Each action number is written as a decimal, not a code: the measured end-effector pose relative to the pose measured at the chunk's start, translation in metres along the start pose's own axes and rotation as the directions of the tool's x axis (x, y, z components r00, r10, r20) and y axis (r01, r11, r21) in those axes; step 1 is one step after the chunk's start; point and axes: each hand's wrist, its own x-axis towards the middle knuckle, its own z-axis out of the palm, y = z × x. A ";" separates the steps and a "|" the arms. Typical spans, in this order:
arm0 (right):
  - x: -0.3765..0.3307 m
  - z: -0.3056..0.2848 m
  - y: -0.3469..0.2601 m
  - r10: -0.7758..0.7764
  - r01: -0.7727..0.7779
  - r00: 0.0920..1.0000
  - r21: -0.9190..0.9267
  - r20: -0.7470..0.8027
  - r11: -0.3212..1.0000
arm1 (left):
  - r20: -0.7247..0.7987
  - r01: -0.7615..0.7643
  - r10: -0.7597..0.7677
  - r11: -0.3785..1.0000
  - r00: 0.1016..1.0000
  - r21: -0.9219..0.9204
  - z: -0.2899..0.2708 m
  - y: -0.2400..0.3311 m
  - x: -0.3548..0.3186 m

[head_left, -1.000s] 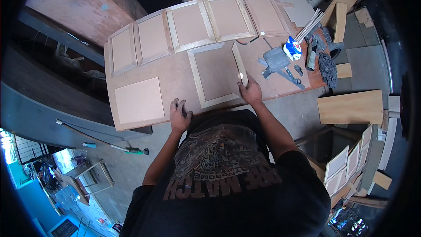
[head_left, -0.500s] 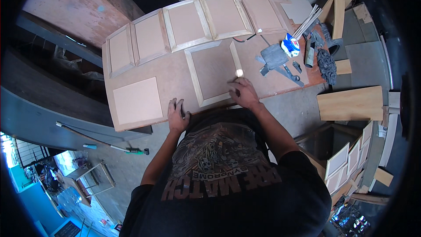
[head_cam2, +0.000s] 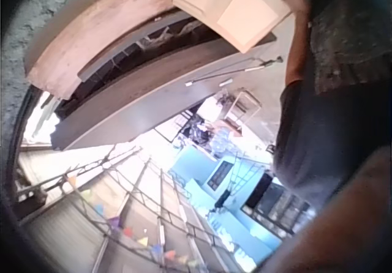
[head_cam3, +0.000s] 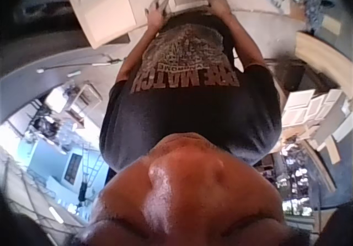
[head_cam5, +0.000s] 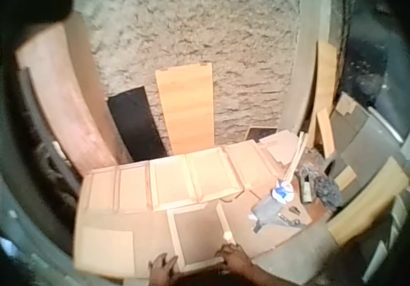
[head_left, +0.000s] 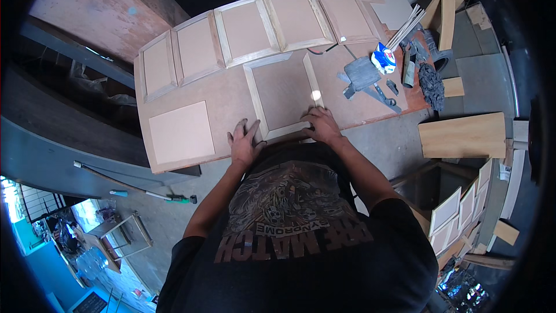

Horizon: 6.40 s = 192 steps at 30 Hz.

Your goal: The recorder is assembling and inspecting wooden frame components on a workshop table.

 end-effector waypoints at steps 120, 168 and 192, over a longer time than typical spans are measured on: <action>-0.025 -0.040 -0.008 0.237 -0.227 0.971 0.346 0.014 0.910 | 0.021 -0.129 0.138 0.962 0.990 -0.241 0.002 -0.001 0.019; -0.020 0.003 0.012 0.325 -0.325 0.929 0.808 0.175 0.492 | -0.014 0.076 -0.116 0.729 0.993 -0.680 0.041 -0.021 0.005; -0.007 -0.017 -0.013 0.071 -0.074 0.994 0.029 0.079 0.997 | 0.022 0.106 -0.109 0.858 0.994 -0.502 0.030 -0.015 0.012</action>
